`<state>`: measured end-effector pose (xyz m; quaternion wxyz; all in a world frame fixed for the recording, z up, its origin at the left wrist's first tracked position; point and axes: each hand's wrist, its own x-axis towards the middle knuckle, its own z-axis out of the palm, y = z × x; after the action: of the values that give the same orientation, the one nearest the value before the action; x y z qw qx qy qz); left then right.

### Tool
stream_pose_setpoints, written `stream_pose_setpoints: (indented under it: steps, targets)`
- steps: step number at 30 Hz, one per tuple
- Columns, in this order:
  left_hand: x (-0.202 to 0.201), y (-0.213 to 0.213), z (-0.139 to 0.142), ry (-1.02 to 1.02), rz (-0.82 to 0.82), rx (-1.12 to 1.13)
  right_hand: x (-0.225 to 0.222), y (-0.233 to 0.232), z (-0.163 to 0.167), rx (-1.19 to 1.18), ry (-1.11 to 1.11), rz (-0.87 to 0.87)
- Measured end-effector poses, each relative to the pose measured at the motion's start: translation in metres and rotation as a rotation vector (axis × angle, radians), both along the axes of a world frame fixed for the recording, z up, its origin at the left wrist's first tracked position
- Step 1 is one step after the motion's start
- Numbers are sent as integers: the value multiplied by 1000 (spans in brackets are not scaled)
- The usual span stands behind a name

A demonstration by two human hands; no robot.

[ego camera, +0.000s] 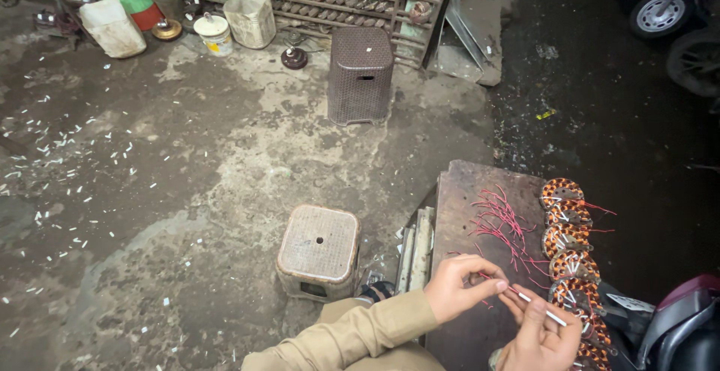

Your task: The person repeatedly picks up small white cylindrical objects and red wires from a workbench. They insert the wires into the cylinders and place the assembled units into a perforated orange tray. The process is repeated continuously throughout the clip.

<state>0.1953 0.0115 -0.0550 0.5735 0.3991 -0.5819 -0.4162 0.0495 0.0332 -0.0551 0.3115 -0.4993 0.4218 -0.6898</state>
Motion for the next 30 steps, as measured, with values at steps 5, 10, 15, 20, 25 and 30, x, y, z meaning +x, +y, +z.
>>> stream_pose_setpoints:
  steps: [5,10,15,20,25,30]
  targets:
    - [0,1,1,65,3,34,7,1,10,-33,-152,3]
    - [5,1,4,124,-55,48,14,2,15,10,-106,-9]
    - [8,3,5,80,-45,78,11,7,19,125,-156,-13]
    - [-2,7,8,179,-219,125,9,14,21,99,-220,-37]
    - [-3,10,13,140,-388,221,3,20,22,261,-143,-47]
    - [-9,10,12,30,-448,240,-1,24,22,317,-236,-33]
